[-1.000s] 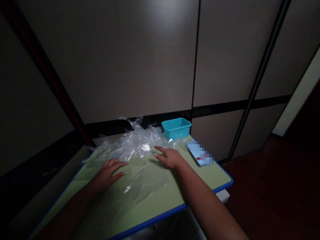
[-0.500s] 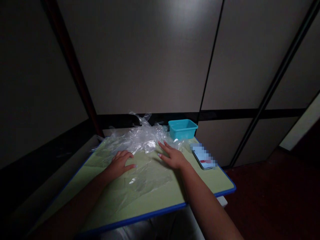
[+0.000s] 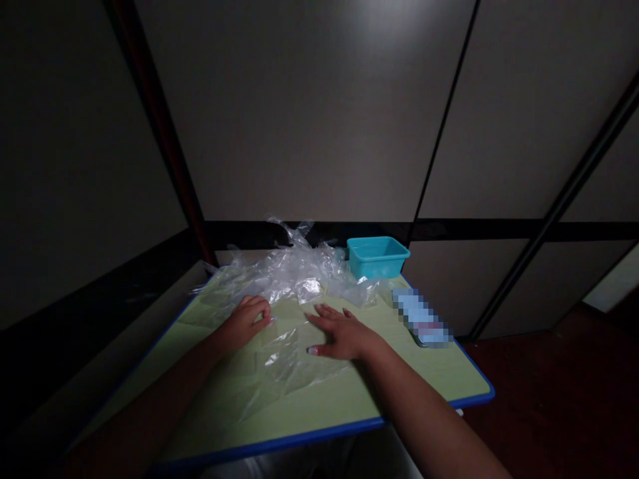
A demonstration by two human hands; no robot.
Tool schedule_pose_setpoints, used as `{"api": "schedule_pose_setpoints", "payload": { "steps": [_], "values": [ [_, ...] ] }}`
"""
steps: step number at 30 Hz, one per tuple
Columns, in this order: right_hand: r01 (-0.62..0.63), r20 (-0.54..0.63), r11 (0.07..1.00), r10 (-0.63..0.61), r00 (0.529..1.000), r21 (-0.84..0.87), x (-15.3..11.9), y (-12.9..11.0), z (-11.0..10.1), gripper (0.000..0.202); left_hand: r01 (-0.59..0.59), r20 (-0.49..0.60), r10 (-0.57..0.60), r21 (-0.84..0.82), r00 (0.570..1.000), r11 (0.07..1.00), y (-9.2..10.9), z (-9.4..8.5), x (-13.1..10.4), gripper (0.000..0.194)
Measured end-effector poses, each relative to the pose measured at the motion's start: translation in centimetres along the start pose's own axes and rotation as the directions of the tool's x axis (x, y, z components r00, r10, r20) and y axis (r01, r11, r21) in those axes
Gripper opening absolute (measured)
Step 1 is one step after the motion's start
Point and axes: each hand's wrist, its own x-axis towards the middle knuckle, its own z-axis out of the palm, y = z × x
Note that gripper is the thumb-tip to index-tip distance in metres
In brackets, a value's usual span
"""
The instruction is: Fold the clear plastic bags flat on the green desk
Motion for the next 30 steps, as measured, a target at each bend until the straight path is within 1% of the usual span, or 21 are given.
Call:
{"api": "schedule_pose_setpoints", "payload": {
  "steps": [2, 8, 12, 14, 16, 18, 20, 22, 24, 27, 30],
  "values": [
    [-0.031, 0.026, 1.000, 0.031, 0.999, 0.003, 0.0, 0.1, 0.0, 0.079, 0.011, 0.006, -0.010, -0.030, 1.000, 0.999, 0.2, -0.4, -0.1, 0.012],
    [-0.054, 0.046, 0.998, 0.053, 0.997, 0.015, 0.0, 0.1, 0.0, 0.079, 0.071, 0.042, -0.066, -0.113, 0.997, 0.991, 0.5, -1.3, -0.9, 0.021],
    [-0.072, 0.061, 0.997, 0.072, 0.996, 0.006, 0.1, 0.0, -0.1, 0.079, 0.134, 0.090, -0.119, -0.183, 0.989, 0.974, -0.1, -1.8, -1.2, 0.027],
    [-0.081, 0.082, 0.997, 0.081, 0.993, -0.005, 0.1, 0.0, -0.2, 0.080, 0.174, 0.109, -0.156, -0.188, 0.982, 0.966, -0.6, -2.0, -1.3, 0.028],
    [-0.086, 0.102, 0.996, 0.087, 0.991, -0.017, 0.1, 0.0, -0.3, 0.080, 0.201, 0.108, -0.185, -0.171, 0.977, 0.965, -0.8, -2.1, -1.3, 0.027],
    [-0.089, 0.109, 0.996, 0.091, 0.990, -0.023, 0.1, 0.0, -0.3, 0.080, 0.201, 0.066, -0.193, -0.157, 0.979, 0.967, -0.6, -2.0, -1.2, 0.026],
    [-0.091, 0.105, 0.996, 0.093, 0.990, -0.022, 0.1, 0.0, -0.3, 0.080, 0.150, -0.008, -0.152, -0.134, 0.988, 0.980, 0.1, -1.9, -1.2, 0.025],
    [-0.091, 0.093, 0.996, 0.092, 0.991, -0.016, 0.1, 0.1, -0.3, 0.080, 0.062, -0.050, -0.067, -0.087, 0.997, 0.994, 0.9, -1.7, -1.1, 0.024],
    [-0.084, 0.067, 0.996, 0.084, 0.994, -0.008, 0.1, 0.1, -0.2, 0.079, -0.022, -0.036, 0.020, -0.039, 0.999, 0.999, 1.6, -1.6, -1.2, 0.026],
    [-0.058, 0.007, 0.998, 0.058, 0.998, -0.005, 0.1, 0.0, -0.2, 0.076, -0.131, 0.025, 0.131, -0.020, 0.991, 0.991, 2.2, -1.4, -1.3, 0.034],
    [-0.005, -0.062, 1.000, 0.004, 0.998, -0.018, 0.1, -0.5, -0.1, 0.071, -0.198, 0.067, 0.198, -0.010, 0.978, 0.980, 2.2, -1.0, -1.4, 0.048]
  ]
}}
